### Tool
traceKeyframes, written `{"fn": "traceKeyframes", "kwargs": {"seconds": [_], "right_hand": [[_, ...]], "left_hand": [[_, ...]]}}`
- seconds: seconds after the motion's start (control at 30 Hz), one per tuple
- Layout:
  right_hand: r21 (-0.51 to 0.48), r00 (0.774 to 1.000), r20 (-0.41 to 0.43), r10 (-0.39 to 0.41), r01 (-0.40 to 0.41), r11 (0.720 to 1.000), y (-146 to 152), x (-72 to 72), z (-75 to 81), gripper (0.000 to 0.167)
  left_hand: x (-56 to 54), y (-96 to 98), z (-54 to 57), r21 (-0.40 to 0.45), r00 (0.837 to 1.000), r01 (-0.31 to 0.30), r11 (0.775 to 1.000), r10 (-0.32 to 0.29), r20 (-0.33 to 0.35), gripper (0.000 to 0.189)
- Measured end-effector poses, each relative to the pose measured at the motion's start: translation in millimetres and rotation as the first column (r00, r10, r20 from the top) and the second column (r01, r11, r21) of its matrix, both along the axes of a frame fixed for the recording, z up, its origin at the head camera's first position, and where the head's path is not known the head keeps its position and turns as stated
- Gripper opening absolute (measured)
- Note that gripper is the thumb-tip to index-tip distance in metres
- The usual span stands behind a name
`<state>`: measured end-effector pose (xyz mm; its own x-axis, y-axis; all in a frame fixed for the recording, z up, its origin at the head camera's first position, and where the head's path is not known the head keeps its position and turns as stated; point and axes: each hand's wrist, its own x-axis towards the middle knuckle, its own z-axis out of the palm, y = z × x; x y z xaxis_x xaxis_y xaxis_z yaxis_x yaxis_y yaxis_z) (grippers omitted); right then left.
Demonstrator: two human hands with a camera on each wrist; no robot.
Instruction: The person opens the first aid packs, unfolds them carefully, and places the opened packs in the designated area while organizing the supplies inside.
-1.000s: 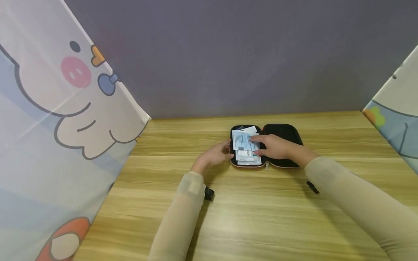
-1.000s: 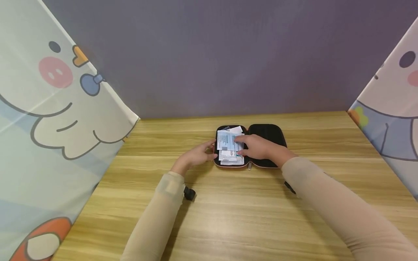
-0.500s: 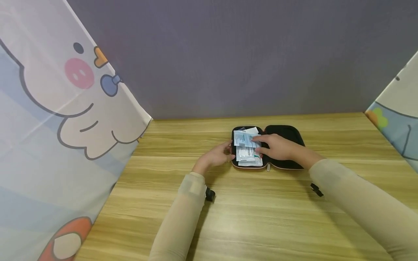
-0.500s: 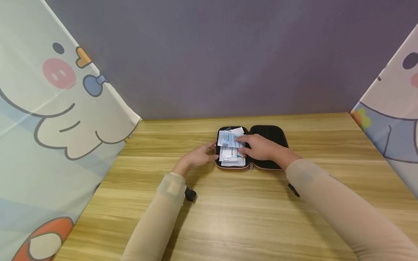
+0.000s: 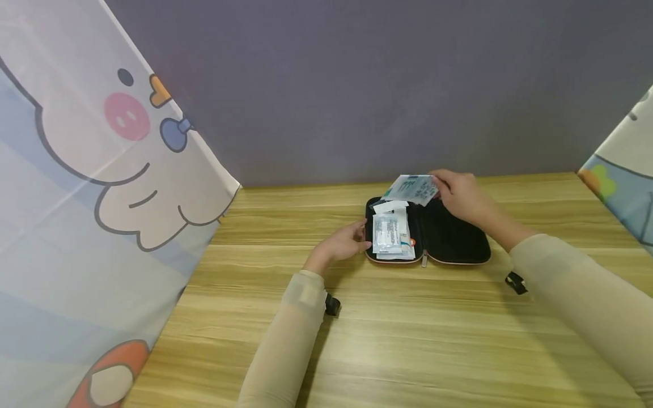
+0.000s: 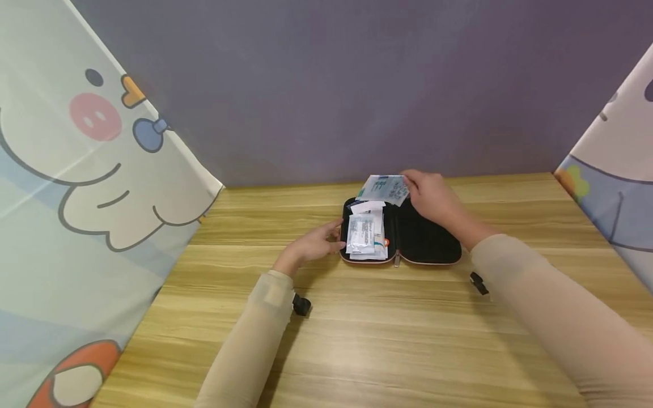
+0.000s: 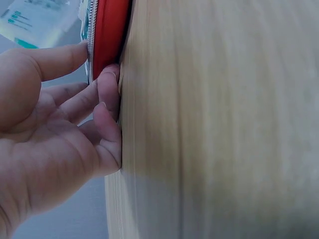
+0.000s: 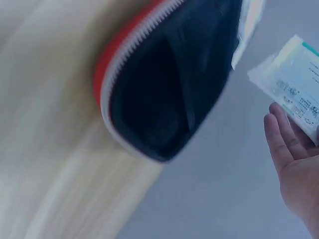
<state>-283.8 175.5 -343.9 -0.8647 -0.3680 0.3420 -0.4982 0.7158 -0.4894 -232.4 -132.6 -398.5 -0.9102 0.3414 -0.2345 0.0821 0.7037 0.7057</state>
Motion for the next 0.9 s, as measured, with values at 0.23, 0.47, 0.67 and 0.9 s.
{"fn": "traceKeyframes", "kwargs": {"seconds": [0.23,0.47,0.67,0.9], "right_hand": [[-0.046,0.987,0.105,-0.125,0.131,0.990,40.9,-3.3,16.3,0.050],[0.058,0.963,0.172,-0.206,0.199,0.978,86.6,-13.2,2.0,0.058],[0.229,0.957,0.190,-0.219,0.174,0.958,118.8,-20.1,-19.0,0.058],[0.344,0.963,0.172,-0.209,0.140,0.928,127.1,-23.3,-34.0,0.045]], "left_hand": [[0.3,3.2,1.0,0.003,1.000,-0.010,1.000,0.009,0.023,0.076],[0.1,4.1,1.7,-0.008,1.000,-0.014,1.000,0.015,0.026,0.076],[0.4,3.8,0.4,-0.011,1.000,-0.011,1.000,0.011,0.027,0.076],[3.5,0.9,0.7,-0.008,1.000,-0.016,1.000,0.016,0.024,0.076]]}}
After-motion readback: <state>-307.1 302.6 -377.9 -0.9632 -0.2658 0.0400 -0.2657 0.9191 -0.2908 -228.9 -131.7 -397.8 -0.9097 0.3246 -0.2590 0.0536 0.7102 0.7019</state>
